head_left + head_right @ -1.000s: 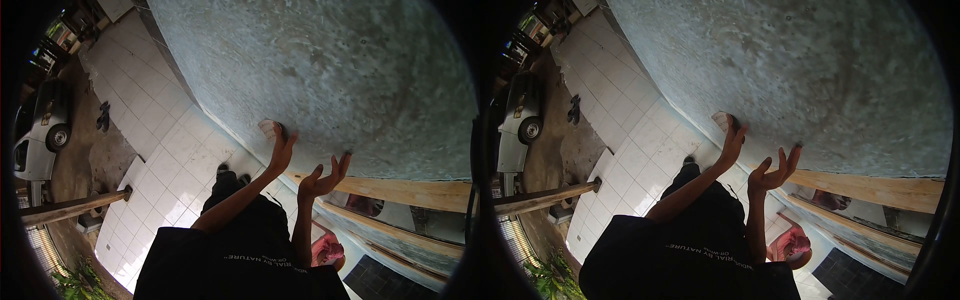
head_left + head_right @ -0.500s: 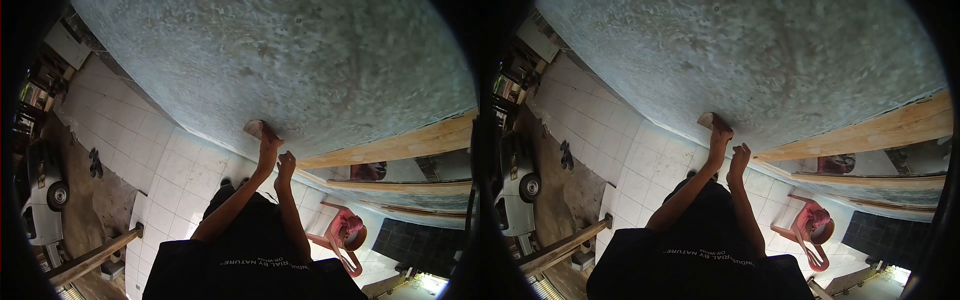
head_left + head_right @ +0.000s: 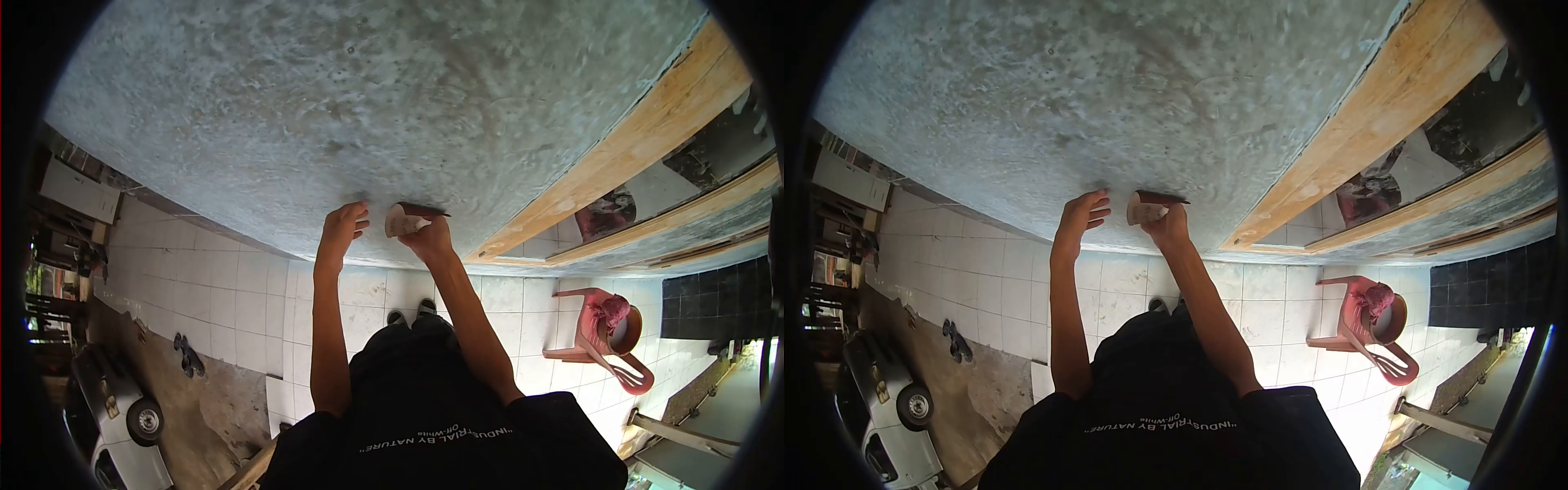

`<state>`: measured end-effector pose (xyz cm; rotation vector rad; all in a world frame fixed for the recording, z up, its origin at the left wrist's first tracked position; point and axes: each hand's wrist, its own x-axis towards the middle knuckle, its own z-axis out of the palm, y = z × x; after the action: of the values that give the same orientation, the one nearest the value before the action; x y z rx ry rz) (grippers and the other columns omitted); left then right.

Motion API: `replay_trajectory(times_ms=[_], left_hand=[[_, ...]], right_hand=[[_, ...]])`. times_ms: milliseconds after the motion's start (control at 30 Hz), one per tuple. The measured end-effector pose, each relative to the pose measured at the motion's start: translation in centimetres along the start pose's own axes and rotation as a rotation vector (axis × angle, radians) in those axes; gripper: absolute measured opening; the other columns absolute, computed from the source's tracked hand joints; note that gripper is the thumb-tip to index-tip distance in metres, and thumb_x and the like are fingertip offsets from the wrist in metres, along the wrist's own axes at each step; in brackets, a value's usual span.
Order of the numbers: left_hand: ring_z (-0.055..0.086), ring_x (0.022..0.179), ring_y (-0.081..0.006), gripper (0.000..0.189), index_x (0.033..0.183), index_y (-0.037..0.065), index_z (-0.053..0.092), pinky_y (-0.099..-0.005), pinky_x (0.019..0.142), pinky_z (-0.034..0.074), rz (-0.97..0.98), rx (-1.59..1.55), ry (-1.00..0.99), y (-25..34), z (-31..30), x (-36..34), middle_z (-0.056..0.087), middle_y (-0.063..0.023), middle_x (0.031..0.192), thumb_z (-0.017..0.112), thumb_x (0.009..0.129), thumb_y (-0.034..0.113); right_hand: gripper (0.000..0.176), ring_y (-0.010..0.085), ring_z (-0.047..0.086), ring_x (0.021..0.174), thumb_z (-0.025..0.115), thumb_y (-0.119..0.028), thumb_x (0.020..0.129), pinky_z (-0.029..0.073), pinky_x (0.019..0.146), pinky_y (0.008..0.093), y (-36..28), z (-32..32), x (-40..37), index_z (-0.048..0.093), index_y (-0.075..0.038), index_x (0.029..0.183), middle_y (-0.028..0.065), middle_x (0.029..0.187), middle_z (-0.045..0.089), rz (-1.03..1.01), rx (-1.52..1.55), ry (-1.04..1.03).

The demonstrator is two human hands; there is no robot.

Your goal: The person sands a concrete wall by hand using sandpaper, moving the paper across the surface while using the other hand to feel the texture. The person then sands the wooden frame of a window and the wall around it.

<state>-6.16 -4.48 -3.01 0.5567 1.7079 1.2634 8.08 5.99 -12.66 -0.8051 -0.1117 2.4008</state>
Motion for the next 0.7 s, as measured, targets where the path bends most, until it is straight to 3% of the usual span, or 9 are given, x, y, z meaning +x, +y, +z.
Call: replay_trajectory(times_ms=[100,200,300,433,467,533,600,633,700], left_hand=[[0.061,0.112,-0.0291,0.066,0.131,0.001,0.055,-0.0381,0.094,0.047,0.040,0.089,0.060,-0.1,0.2,-0.1,0.061,-0.0183,0.122,0.059,0.087,0.050],[0.060,0.111,-0.0301,0.089,0.129,-0.002,0.054,-0.0419,0.091,0.049,-0.132,0.183,-0.064,-1.0,2.1,0.4,0.056,-0.0209,0.124,0.055,0.081,0.073],[0.061,0.104,-0.0285,0.093,0.124,-0.003,0.056,-0.0417,0.092,0.049,-0.199,0.024,-0.204,-3.2,2.9,2.2,0.057,-0.0190,0.118,0.051,0.079,0.079],[0.062,0.098,-0.0243,0.060,0.111,-0.009,0.060,-0.0338,0.089,0.051,-0.101,-0.084,-0.199,-5.0,3.8,3.6,0.064,-0.0159,0.106,0.070,0.086,0.045],[0.062,0.098,-0.0243,0.060,0.111,-0.009,0.060,-0.0338,0.089,0.051,-0.101,-0.075,-0.209,-5.2,3.7,3.8,0.064,-0.0159,0.106,0.070,0.086,0.045],[0.063,0.095,-0.0219,0.044,0.108,-0.013,0.058,-0.0317,0.087,0.051,-0.071,-0.341,-0.215,-5.2,3.7,4.3,0.064,-0.0156,0.103,0.076,0.083,0.019],[0.063,0.095,-0.0221,0.042,0.109,-0.014,0.057,-0.0318,0.086,0.050,-0.066,-0.314,-0.228,-5.3,3.7,4.3,0.064,-0.0168,0.104,0.075,0.083,0.014],[0.062,0.096,-0.0223,0.041,0.109,-0.015,0.057,-0.0319,0.086,0.050,-0.058,-0.291,-0.234,-5.3,3.7,4.3,0.063,-0.0180,0.105,0.074,0.082,0.009],[0.062,0.095,-0.0212,0.037,0.107,-0.014,0.058,-0.0317,0.083,0.049,-0.031,-0.308,-0.233,-5.6,4.2,4.2,0.064,-0.0172,0.103,0.073,0.083,0.010]], right_hand=[[0.035,0.0268,0.056,0.106,0.043,-0.029,0.096,0.043,0.095,0.0424,1.2,-0.7,0.8,0.053,-0.004,0.118,0.0110,0.114,0.055,-0.107,-0.053,0.000],[0.042,0.0271,0.052,0.115,0.045,-0.039,0.096,0.038,0.102,0.0482,3.6,-0.7,0.5,0.051,-0.007,0.122,0.0128,0.126,0.052,-0.260,-0.154,0.156],[0.047,0.0265,0.051,0.119,0.046,-0.045,0.095,0.035,0.104,0.0503,4.7,-1.6,0.3,0.049,-0.012,0.128,0.0112,0.131,0.050,-0.287,-0.396,0.176],[0.051,0.0253,0.049,0.123,0.048,-0.046,0.095,0.035,0.104,0.0510,2.5,0.3,-2.1,0.045,-0.015,0.135,0.0091,0.137,0.047,-0.206,-0.687,0.189],[0.052,0.0249,0.049,0.123,0.052,-0.044,0.093,0.037,0.104,0.0488,1.7,0.6,-2.4,0.045,-0.015,0.136,0.0083,0.135,0.049,-0.121,-0.815,0.205],[0.053,0.0245,0.050,0.123,0.057,-0.042,0.092,0.038,0.103,0.0467,0.1,0.8,-2.9,0.045,-0.014,0.136,0.0076,0.133,0.052,-0.043,-0.939,0.223],[0.048,0.0217,0.051,0.121,0.063,-0.028,0.090,0.041,0.101,0.0408,-1.0,0.5,-3.6,0.050,-0.011,0.132,0.0068,0.127,0.057,0.087,-1.219,0.092],[0.048,0.0217,0.051,0.121,0.063,-0.028,0.090,0.041,0.101,0.0408,-1.1,0.4,-3.9,0.050,-0.011,0.132,0.0068,0.127,0.057,0.081,-1.218,0.095],[0.043,0.0184,0.055,0.114,0.064,-0.016,0.087,0.042,0.100,0.0357,-0.6,0.0,-4.7,0.053,-0.006,0.128,0.0058,0.117,0.061,-0.262,-1.275,-0.211]])
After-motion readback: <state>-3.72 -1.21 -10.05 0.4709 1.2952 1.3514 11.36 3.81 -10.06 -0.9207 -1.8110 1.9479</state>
